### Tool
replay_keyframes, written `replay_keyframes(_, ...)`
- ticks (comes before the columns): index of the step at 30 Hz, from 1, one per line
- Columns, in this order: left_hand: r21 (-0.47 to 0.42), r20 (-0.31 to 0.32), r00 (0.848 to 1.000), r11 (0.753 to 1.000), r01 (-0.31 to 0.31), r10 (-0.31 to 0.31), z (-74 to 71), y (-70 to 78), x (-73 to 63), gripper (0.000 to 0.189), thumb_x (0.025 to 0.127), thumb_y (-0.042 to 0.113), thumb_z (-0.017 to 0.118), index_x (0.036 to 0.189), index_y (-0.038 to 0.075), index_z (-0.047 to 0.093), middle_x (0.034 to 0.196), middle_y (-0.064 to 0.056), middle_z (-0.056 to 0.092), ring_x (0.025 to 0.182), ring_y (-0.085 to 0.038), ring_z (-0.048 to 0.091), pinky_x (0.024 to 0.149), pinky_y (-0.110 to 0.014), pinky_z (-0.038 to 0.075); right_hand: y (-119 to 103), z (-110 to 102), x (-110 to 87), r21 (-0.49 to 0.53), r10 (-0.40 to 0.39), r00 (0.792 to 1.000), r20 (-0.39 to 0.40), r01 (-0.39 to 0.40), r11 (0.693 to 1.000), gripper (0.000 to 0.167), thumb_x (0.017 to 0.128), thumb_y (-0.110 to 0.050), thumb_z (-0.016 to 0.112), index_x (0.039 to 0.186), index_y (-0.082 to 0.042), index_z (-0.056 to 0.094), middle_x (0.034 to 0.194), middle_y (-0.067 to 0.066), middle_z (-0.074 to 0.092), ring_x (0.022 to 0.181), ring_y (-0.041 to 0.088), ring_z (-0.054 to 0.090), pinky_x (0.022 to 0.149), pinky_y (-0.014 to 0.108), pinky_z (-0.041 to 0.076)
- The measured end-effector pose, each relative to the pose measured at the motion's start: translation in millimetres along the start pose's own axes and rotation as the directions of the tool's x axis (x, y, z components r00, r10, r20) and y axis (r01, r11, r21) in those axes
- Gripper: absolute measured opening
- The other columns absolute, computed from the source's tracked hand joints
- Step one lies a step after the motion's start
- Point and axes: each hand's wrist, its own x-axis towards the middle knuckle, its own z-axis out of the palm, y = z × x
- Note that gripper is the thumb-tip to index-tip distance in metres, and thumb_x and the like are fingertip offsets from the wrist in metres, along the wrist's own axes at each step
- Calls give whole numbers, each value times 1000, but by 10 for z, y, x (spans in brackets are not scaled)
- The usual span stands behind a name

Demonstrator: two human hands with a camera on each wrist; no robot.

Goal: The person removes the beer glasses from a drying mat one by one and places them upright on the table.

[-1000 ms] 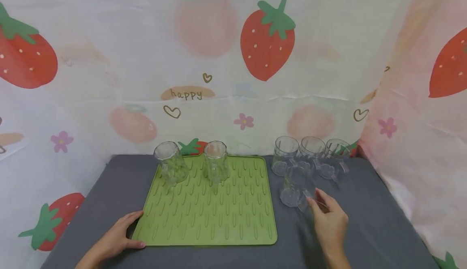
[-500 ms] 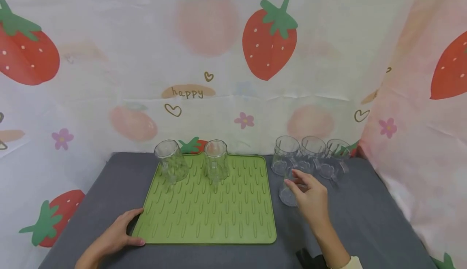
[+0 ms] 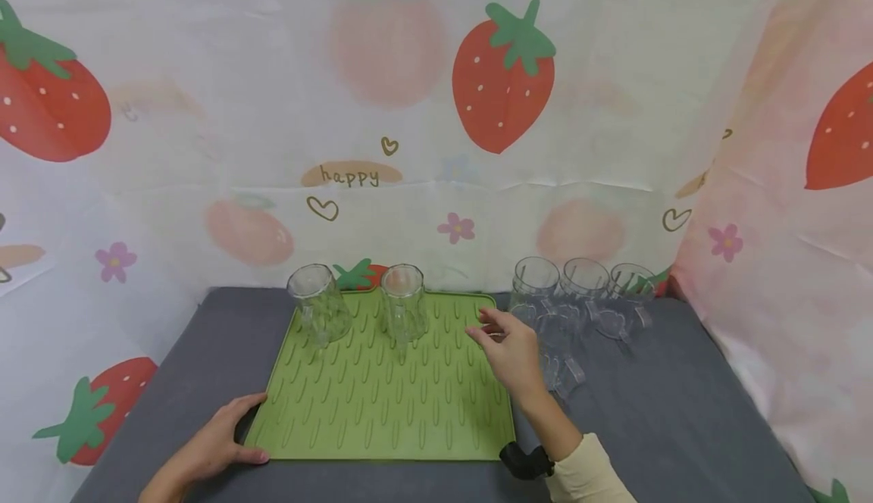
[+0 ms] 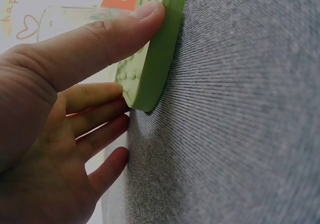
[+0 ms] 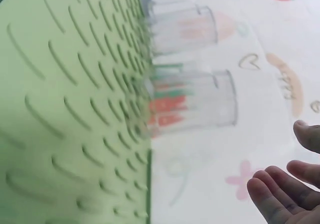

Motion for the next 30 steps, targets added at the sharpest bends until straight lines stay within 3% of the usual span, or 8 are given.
replay_keyframes(7, -4, 1, 1000, 1000, 7, -7, 14, 0, 5, 101, 63, 32, 91, 142, -7, 42, 144, -32, 41, 134, -53, 34, 102, -64, 37, -34, 378, 36, 53, 0, 999, 46, -2, 999, 40, 87, -16, 74, 124, -3, 66, 110, 16, 71, 98, 28, 69, 83, 38, 59)
replay_keyframes(15, -12, 1, 1000, 1000, 23, -23, 1, 6, -7, 102, 63, 33, 91, 143, -6, 41, 145, -31, 40, 135, -53, 33, 102, -64, 37, -38, 792, 71, 97, -73, 996, 48, 68, 993, 38, 84, -13, 76, 119, 3, 68, 102, 21, 72, 89, 30, 71, 77, 35, 60)
replay_keyframes(24, -11, 8, 1000, 1000, 18, -18, 0, 19, -8, 101, 64, 33, 90, 143, -6, 40, 145, -33, 39, 134, -55, 32, 101, -64, 38, -34, 1137, 108, 110, -73, 994, 76, 64, 992, 38, 86, -14, 75, 117, 6, 67, 99, 22, 71, 88, 30, 71, 74, 33, 60)
replay_keyframes(30, -8, 2, 1000, 1000, 30, -30, 11, 10, 6, 103, 62, 35, 91, 143, -5, 41, 145, -31, 39, 134, -54, 32, 101, -64, 38, -42, 1325, 99, 127, -76, 996, 40, 70, 989, 38, 85, -15, 76, 115, 6, 67, 96, 21, 70, 86, 30, 71, 73, 32, 60)
